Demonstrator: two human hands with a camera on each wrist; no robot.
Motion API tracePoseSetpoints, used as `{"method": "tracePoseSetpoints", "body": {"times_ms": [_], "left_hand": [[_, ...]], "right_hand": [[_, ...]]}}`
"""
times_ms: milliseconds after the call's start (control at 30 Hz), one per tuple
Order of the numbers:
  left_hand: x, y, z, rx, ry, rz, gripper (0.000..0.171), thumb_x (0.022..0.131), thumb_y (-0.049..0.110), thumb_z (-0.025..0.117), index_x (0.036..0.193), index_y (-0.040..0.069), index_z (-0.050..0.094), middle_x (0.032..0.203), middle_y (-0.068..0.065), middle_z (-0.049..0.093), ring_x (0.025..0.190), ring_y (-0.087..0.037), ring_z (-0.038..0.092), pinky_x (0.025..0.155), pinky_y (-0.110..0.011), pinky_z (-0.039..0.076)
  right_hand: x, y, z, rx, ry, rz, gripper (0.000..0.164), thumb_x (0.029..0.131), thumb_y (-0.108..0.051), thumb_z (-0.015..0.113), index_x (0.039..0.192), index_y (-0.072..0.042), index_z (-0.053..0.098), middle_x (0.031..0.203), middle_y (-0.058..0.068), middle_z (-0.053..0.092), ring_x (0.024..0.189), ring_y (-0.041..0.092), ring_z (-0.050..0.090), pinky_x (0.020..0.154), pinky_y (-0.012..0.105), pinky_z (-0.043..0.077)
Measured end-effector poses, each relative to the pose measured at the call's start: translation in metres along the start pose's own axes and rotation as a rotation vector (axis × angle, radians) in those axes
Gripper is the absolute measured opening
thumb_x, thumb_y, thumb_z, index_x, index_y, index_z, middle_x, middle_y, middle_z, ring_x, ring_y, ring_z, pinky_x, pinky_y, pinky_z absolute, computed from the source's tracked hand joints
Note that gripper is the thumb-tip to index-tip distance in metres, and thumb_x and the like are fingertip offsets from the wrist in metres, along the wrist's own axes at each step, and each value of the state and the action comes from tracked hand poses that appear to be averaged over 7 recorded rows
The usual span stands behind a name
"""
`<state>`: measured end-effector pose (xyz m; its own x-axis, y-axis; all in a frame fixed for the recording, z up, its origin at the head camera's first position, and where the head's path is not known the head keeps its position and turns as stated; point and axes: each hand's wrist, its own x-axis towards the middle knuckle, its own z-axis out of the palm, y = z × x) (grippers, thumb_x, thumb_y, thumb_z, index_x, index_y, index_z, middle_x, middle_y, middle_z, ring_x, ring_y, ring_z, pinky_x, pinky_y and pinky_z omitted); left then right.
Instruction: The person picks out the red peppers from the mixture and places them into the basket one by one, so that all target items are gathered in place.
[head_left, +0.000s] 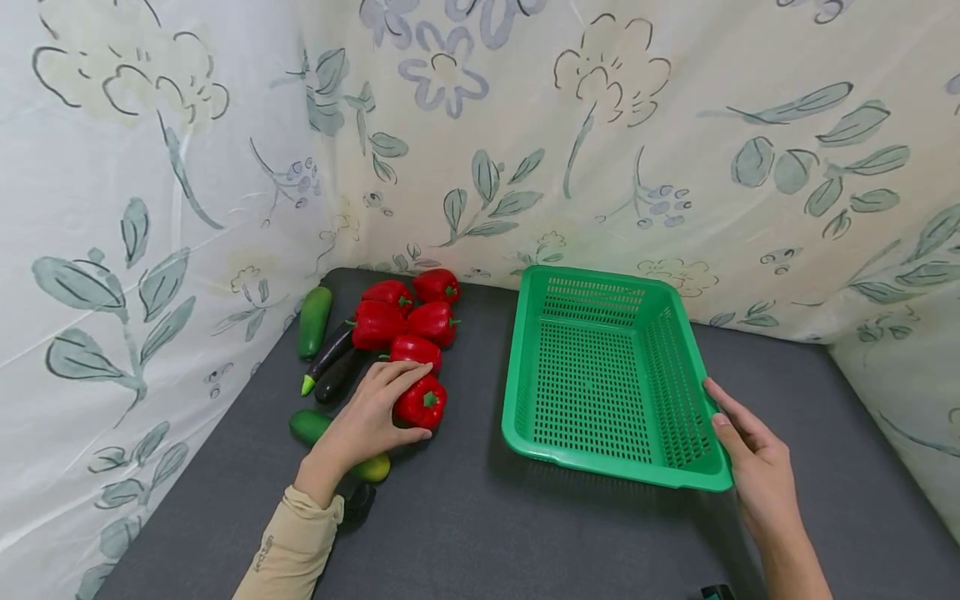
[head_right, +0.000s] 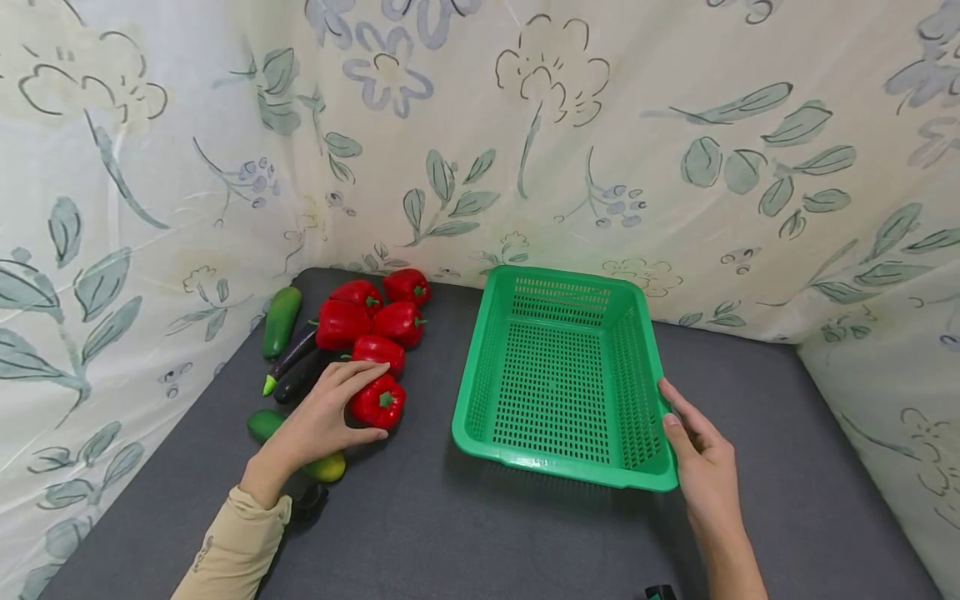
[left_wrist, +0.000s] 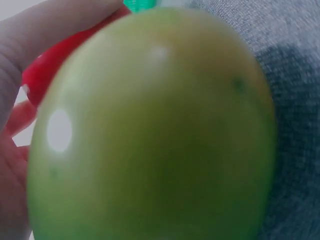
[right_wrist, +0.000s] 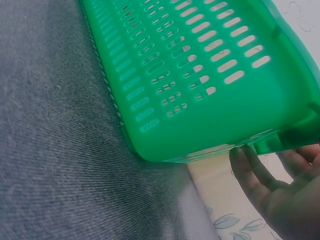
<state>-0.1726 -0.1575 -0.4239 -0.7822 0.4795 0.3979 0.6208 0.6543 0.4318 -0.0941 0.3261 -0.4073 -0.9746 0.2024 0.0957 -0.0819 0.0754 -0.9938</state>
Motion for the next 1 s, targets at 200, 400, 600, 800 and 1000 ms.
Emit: {"method": "tracePoseSetpoints", "body": {"times_ms": [200, 400, 600, 800, 1000], "left_hand": [[-0.001, -0.001, 0.003, -0.016, 0.064, 0.032, 0.090, 0.067, 0.030, 0.093, 0.143, 0.010, 0.050, 0.137, -0.005, 0.048, 0.121, -0.024, 0.041, 0.095, -0.047, 0.046], [0.000, 0.000, 0.003, -0.010, 0.120, 0.049, 0.089, 0.066, 0.031, 0.094, 0.141, 0.008, 0.051, 0.136, -0.007, 0.048, 0.122, -0.025, 0.043, 0.095, -0.046, 0.047], [0.002, 0.002, 0.002, -0.015, 0.173, 0.045, 0.089, 0.065, 0.031, 0.094, 0.140, 0.007, 0.052, 0.138, -0.009, 0.047, 0.125, -0.025, 0.042, 0.092, -0.046, 0.050], [0.006, 0.007, -0.001, -0.050, 0.208, 0.039, 0.085, 0.065, 0.032, 0.093, 0.135, 0.007, 0.051, 0.136, -0.006, 0.047, 0.124, -0.022, 0.043, 0.089, -0.044, 0.052], [0.012, 0.012, -0.007, -0.079, 0.219, 0.058, 0.084, 0.064, 0.032, 0.093, 0.132, 0.006, 0.051, 0.132, -0.004, 0.050, 0.120, -0.020, 0.046, 0.087, -0.042, 0.054]], "right_hand": [[0.000, 0.003, -0.001, -0.015, -0.001, -0.009, 0.049, 0.101, -0.025, 0.056, 0.148, -0.017, 0.046, 0.131, 0.007, 0.053, 0.111, 0.006, 0.058, 0.074, 0.020, 0.054], [0.000, 0.006, -0.001, -0.013, 0.003, -0.012, 0.049, 0.101, -0.025, 0.056, 0.149, -0.018, 0.046, 0.131, 0.006, 0.053, 0.111, 0.006, 0.059, 0.074, 0.020, 0.054], [0.001, 0.006, 0.000, 0.005, 0.011, -0.002, 0.049, 0.101, -0.025, 0.056, 0.149, -0.018, 0.046, 0.132, 0.003, 0.052, 0.112, 0.005, 0.057, 0.075, 0.020, 0.054], [0.001, 0.005, 0.000, 0.055, 0.002, -0.019, 0.049, 0.101, -0.020, 0.056, 0.149, -0.014, 0.045, 0.131, 0.002, 0.054, 0.111, 0.006, 0.059, 0.074, 0.020, 0.054], [0.001, 0.004, 0.000, 0.063, 0.006, -0.005, 0.049, 0.101, -0.020, 0.056, 0.149, -0.014, 0.045, 0.130, 0.001, 0.055, 0.108, 0.007, 0.061, 0.073, 0.022, 0.055]]}}
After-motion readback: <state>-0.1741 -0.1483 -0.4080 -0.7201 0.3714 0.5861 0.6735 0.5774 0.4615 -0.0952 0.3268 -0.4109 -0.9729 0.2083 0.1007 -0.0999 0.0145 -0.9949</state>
